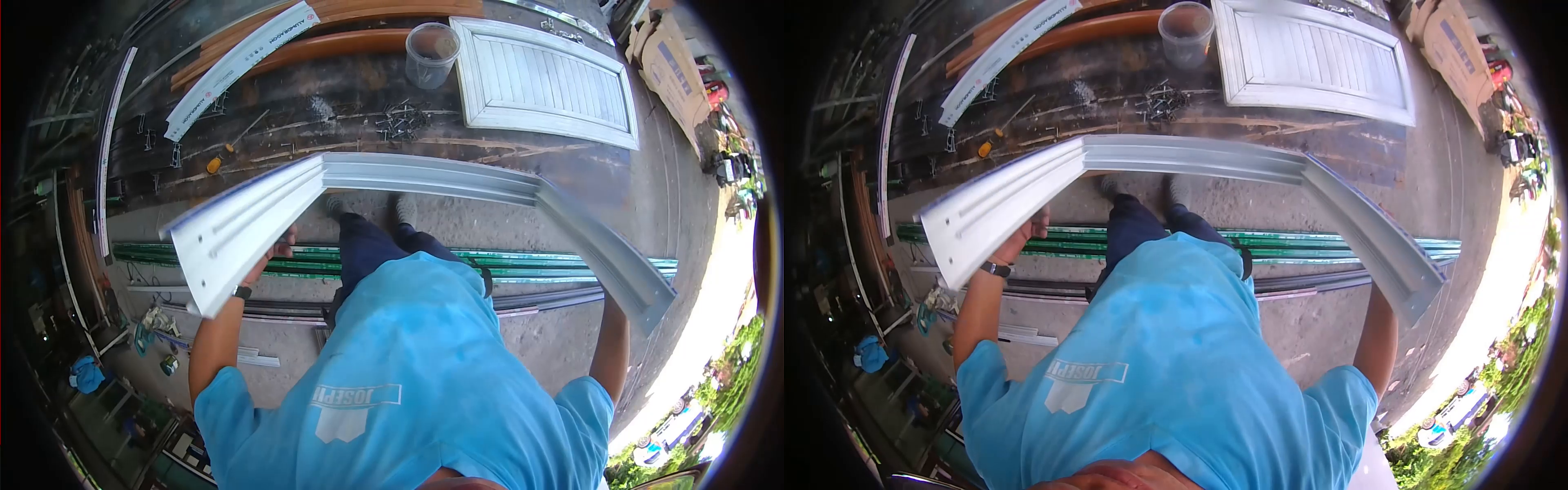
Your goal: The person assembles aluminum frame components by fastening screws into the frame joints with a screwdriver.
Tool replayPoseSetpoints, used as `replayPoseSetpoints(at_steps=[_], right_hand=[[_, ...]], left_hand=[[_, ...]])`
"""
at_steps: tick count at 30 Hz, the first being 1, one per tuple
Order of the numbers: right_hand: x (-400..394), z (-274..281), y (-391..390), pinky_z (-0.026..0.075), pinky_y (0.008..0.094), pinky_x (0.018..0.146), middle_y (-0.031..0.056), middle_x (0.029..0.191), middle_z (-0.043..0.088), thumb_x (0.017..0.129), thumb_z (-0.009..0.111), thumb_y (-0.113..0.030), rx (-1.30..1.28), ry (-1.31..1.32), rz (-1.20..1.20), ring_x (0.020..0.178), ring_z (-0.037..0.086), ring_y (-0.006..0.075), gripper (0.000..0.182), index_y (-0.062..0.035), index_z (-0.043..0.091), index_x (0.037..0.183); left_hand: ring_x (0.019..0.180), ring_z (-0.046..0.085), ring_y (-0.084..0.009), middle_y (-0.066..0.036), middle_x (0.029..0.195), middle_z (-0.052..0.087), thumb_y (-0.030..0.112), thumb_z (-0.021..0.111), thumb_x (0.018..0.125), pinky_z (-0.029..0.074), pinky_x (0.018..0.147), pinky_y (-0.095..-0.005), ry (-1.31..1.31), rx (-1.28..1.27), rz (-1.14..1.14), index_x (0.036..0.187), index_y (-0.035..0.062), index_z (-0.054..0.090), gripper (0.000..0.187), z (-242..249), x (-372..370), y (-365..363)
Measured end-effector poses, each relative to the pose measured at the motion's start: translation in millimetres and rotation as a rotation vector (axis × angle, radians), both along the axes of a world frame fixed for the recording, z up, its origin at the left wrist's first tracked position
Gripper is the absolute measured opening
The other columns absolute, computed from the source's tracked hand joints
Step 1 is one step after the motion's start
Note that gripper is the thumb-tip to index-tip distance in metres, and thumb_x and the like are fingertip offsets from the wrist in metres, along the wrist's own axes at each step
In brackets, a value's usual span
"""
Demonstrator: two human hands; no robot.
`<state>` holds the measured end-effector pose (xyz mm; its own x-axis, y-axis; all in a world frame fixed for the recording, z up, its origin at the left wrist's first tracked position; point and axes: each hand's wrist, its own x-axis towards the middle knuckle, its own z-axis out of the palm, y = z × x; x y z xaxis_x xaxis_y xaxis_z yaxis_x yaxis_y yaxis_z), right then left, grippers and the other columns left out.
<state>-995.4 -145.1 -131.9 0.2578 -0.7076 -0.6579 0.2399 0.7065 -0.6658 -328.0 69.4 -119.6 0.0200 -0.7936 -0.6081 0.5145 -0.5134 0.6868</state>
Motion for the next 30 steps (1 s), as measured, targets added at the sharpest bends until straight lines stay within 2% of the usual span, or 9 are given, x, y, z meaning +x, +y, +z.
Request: replayPoseSetpoints(at_steps=[2, 6, 7, 10, 14, 16, 20, 23, 30], right_hand=[[-0.5, -19.9, 1.5, 0.036, 0.0442, 0.116, 0.0135, 0.134, 0.063, 0.097, 0.058, -0.042, -0.19, -0.051, -0.135, 0.131, 0.052, 0.0227, 0.05, -0.0017, 0.065, 0.127], [32.8, -58.2, -1.2, 0.027, 0.055, 0.119, 0.01, 0.136, 0.062, 0.088, 0.058, -0.021, -0.438, -0.682, -0.083, 0.135, 0.046, 0.0283, 0.046, -0.0049, 0.063, 0.131], [31.1, -82.0, 2.4, 0.027, 0.0626, 0.116, 0.0095, 0.139, 0.061, 0.081, 0.053, -0.01, -0.427, -0.612, -0.226, 0.134, 0.046, 0.032, 0.053, -0.0089, 0.061, 0.134], [77.9, -104.8, 15.8, 0.032, 0.0474, 0.116, 0.0125, 0.142, 0.054, 0.081, 0.069, -0.005, -0.582, 0.309, -0.161, 0.136, 0.045, 0.0277, 0.059, -0.006, 0.054, 0.139], [105.7, -168.3, 18.7, 0.048, 0.0395, 0.103, 0.0175, 0.135, 0.057, 0.089, 0.075, -0.004, -0.612, 0.709, -0.151, 0.126, 0.055, 0.0242, 0.051, 0.0001, 0.052, 0.135], [107.0, -167.3, 9.5, 0.051, 0.0365, 0.099, 0.0169, 0.129, 0.062, 0.091, 0.074, -0.004, -0.553, 0.888, -0.091, 0.118, 0.061, 0.0236, 0.047, 0.0024, 0.053, 0.132], [108.1, -173.0, -13.7, 0.047, 0.0397, 0.102, 0.021, 0.124, 0.068, 0.093, 0.075, -0.026, -0.716, 0.907, -0.151, 0.117, 0.064, 0.0314, 0.047, 0.0052, 0.061, 0.125], [99.8, -197.4, -44.3, 0.051, 0.0363, 0.098, 0.0175, 0.125, 0.067, 0.09, 0.078, -0.012, -0.823, 0.974, -0.126, 0.114, 0.064, 0.0251, 0.05, 0.0045, 0.055, 0.131], [120.9, -171.8, -58.9, 0.047, 0.0366, 0.101, 0.0179, 0.125, 0.067, 0.089, 0.078, -0.014, -0.755, 0.987, -0.231, 0.115, 0.063, 0.0251, 0.052, 0.0037, 0.056, 0.133]], left_hand=[[0.093, 0.063, -0.0176, -0.01, 0.112, 0.066, 0.036, 0.052, 0.101, 0.054, 0.076, -0.0347, 0.049, -0.086, 0.065, 0.128, 0.0046, 0.059, 0.042, -5.3, -3.7, -14.1], [0.09, 0.061, -0.0158, -0.005, 0.113, 0.06, 0.01, 0.068, 0.091, 0.054, 0.074, -0.0299, -0.511, -0.197, -0.02, 0.13, 0.0062, 0.056, 0.041, -44.8, -11.9, -30.8], [0.09, 0.061, -0.0162, -0.005, 0.113, 0.059, 0.009, 0.07, 0.09, 0.054, 0.073, -0.0292, -0.685, -0.248, -0.049, 0.13, 0.0053, 0.057, 0.042, -65.4, -10.8, -34.1], [0.087, 0.063, -0.0184, -0.008, 0.113, 0.061, 0.008, 0.075, 0.087, 0.055, 0.07, -0.0307, -1.027, -0.253, -0.117, 0.126, 0.0023, 0.058, 0.044, -106.7, -17.2, -42.6], [0.085, 0.069, -0.0242, -0.016, 0.104, 0.067, 0.01, 0.08, 0.083, 0.056, 0.066, -0.035, -1.208, -0.337, -0.078, 0.122, 0.0001, 0.062, 0.043, -157.4, -29.0, -52.2], [0.088, 0.071, -0.0324, -0.018, 0.098, 0.072, 0.017, 0.081, 0.084, 0.056, 0.076, -0.0408, -1.344, -0.24, -0.139, 0.114, 0.0018, 0.069, 0.035, -186.5, -21.0, -47.1], [0.097, 0.068, -0.0394, -0.018, 0.103, 0.074, 0.023, 0.078, 0.086, 0.052, 0.088, -0.0448, -1.473, -0.276, -0.12, 0.108, 0.0031, 0.073, 0.031, -188.1, -29.0, -62.5], [0.098, 0.067, -0.0406, -0.019, 0.104, 0.073, 0.026, 0.078, 0.086, 0.052, 0.088, -0.0456, -1.499, -0.386, -0.064, 0.109, 0.004, 0.074, 0.032, -180.9, -28.6, -80.0], [0.092, 0.067, -0.0419, -0.021, 0.098, 0.072, 0.021, 0.08, 0.083, 0.052, 0.082, -0.048, -1.485, -0.202, -0.116, 0.105, 0.0025, 0.072, 0.03, -185.9, -29.9, -87.4]])
